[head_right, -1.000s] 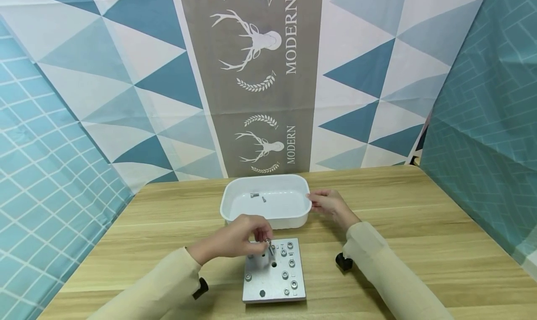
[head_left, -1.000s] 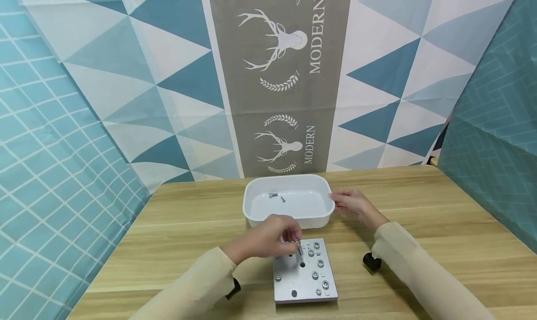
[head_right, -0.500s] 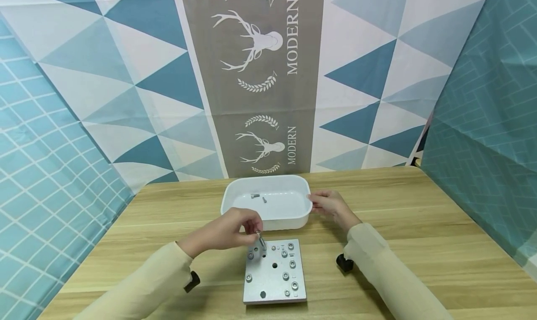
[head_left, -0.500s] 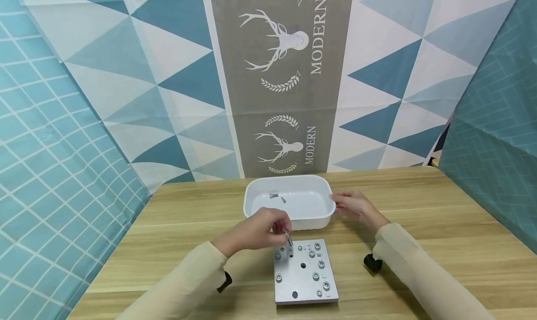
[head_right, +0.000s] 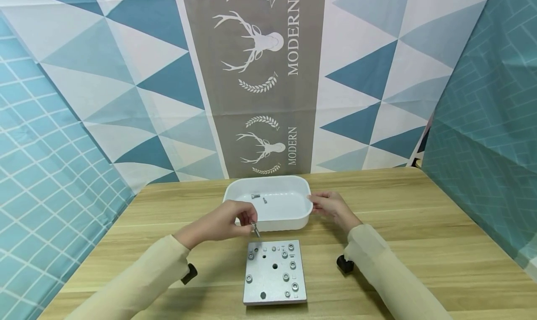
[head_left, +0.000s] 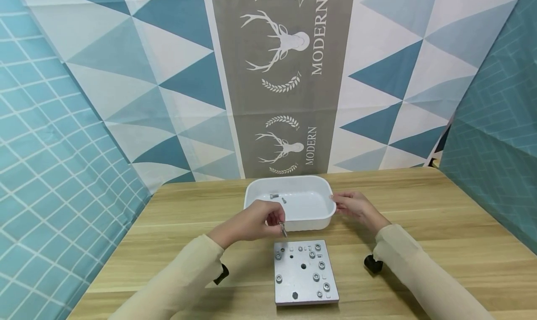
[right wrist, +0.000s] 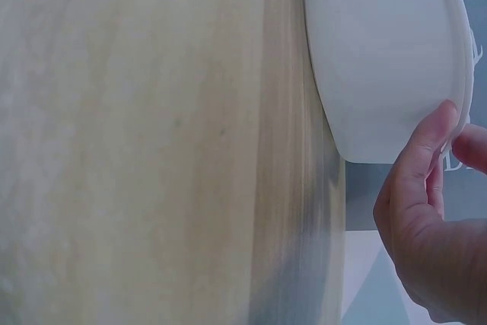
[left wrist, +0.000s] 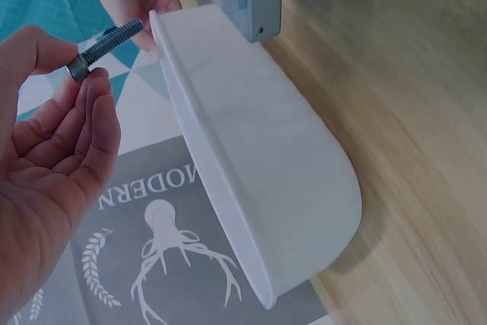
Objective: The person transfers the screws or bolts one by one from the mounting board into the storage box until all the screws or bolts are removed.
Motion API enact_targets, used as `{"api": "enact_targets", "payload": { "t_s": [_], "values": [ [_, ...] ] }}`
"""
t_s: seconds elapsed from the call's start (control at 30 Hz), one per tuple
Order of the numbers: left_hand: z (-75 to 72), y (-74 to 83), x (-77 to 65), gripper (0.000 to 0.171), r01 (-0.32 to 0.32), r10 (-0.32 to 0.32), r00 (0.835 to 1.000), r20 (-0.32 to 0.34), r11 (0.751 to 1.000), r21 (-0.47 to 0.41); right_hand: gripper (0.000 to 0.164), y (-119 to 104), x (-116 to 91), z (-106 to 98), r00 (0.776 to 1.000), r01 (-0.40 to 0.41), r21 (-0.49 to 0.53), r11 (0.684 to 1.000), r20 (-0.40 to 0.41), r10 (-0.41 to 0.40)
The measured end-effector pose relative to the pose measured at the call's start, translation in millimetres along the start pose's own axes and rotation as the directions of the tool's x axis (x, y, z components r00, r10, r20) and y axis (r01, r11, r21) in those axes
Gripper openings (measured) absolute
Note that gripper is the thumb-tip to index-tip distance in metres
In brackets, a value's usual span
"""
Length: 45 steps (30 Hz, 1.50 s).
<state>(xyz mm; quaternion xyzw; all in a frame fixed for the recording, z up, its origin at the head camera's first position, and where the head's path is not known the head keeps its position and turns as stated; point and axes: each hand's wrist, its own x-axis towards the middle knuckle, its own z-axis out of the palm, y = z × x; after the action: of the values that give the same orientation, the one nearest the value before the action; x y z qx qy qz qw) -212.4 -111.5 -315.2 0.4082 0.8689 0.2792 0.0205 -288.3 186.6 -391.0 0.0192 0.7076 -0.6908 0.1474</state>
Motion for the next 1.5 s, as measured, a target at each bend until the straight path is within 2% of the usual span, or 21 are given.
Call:
{"api": "enact_targets", "payload": {
  "t_s": [0.1, 0.33, 0.8, 1.3, 1.5],
  "values": [
    [-2.9, -2.0, 1.2, 0.008, 0.010, -0.010, 1.000, -0.003, 1.000, -0.009, 0.042, 0, 0, 0, 1.000, -0.001, 0.010, 1.000, -0.003, 0.001],
    [-8.7, -6.9, 3.9, 0.004, 0.009, -0.009, 1.000, -0.011, 1.000, 0.021, 0.050, -1, -2, 0, 1.000, 0.012, 0.010, 1.000, 0.028, -0.012],
    [-19.7, -20.3, 12.0, 0.002, 0.042, -0.042, 0.998, -0.038, 0.999, 0.017, 0.050, 2, 0, -1, 1.000, -0.007, 0.010, 1.000, 0.012, 0.007],
    [-25.7, -31.4, 23.5, 0.005, 0.105, -0.105, 0.994, -0.015, 0.994, -0.004, 0.051, 0, 0, 1, 1.000, -0.016, 0.005, 1.000, 0.011, 0.016],
    [-27.7, -38.1, 31.7, 0.005, 0.131, -0.130, 0.991, -0.029, 0.991, 0.021, 0.052, -1, -2, 2, 1.000, -0.020, -0.018, 1.000, -0.004, 0.020]
  ]
}}
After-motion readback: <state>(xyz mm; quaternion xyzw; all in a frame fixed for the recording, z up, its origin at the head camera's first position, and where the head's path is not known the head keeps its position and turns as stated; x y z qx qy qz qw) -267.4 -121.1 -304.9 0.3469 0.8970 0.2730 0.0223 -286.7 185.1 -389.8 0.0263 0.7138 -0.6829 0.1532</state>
